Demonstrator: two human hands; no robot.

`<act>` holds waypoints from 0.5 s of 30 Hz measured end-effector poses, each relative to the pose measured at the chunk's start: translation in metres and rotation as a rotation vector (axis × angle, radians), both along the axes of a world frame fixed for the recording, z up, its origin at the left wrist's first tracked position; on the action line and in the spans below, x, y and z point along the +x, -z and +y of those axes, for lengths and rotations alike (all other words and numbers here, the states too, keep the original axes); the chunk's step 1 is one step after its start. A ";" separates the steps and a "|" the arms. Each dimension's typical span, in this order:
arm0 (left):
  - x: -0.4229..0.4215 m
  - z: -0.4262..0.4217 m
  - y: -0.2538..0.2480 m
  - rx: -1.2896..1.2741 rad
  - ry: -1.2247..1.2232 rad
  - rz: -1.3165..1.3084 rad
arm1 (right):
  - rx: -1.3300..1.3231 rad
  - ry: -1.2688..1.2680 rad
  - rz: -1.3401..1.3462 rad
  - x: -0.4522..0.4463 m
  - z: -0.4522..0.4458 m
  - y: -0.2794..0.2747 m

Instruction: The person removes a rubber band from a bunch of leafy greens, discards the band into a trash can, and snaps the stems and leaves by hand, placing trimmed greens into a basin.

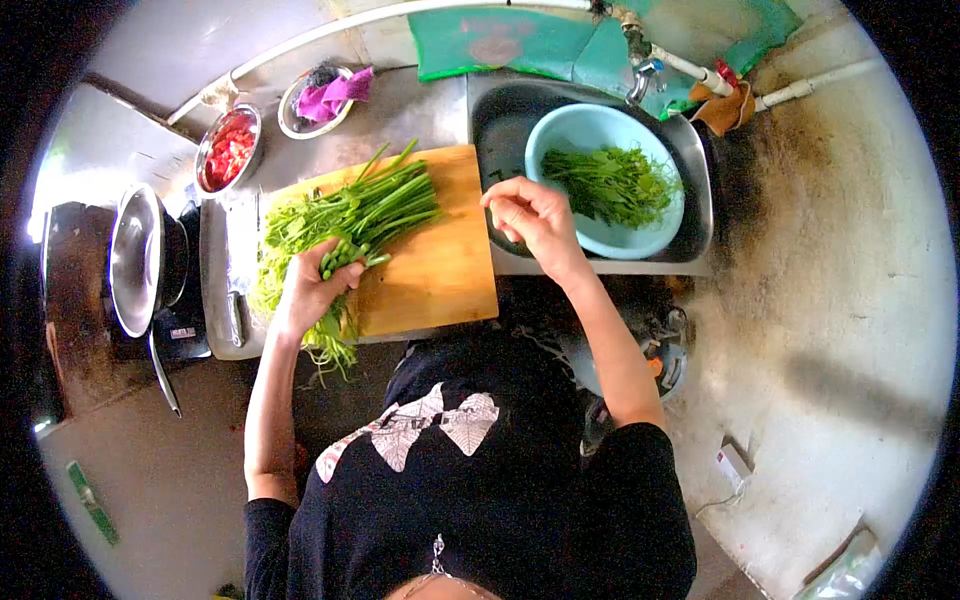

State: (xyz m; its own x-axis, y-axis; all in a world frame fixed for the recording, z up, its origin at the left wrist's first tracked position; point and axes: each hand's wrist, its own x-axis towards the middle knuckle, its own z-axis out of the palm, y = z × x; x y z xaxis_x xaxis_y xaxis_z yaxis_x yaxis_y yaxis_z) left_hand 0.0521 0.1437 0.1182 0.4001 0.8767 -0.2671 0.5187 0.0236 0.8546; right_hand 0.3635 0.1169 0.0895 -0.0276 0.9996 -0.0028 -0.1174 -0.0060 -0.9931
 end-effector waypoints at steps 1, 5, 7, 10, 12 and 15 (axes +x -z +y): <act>0.003 0.003 -0.003 0.002 0.047 -0.034 | 0.011 0.036 -0.099 0.003 0.003 0.011; -0.001 -0.001 -0.002 0.034 0.058 -0.123 | 0.276 0.021 -0.998 0.024 0.006 0.082; -0.003 0.000 -0.009 -0.046 0.043 -0.110 | 0.282 0.062 -0.952 0.004 0.002 0.074; -0.006 -0.002 -0.011 -0.014 0.041 -0.150 | 0.030 -0.148 -0.507 -0.039 -0.003 0.043; -0.012 0.000 -0.023 -0.008 -0.016 -0.177 | 0.157 -0.297 -0.422 -0.069 -0.002 0.028; -0.036 0.003 -0.051 0.014 -0.013 -0.199 | 0.501 -0.259 -0.636 -0.111 0.011 0.026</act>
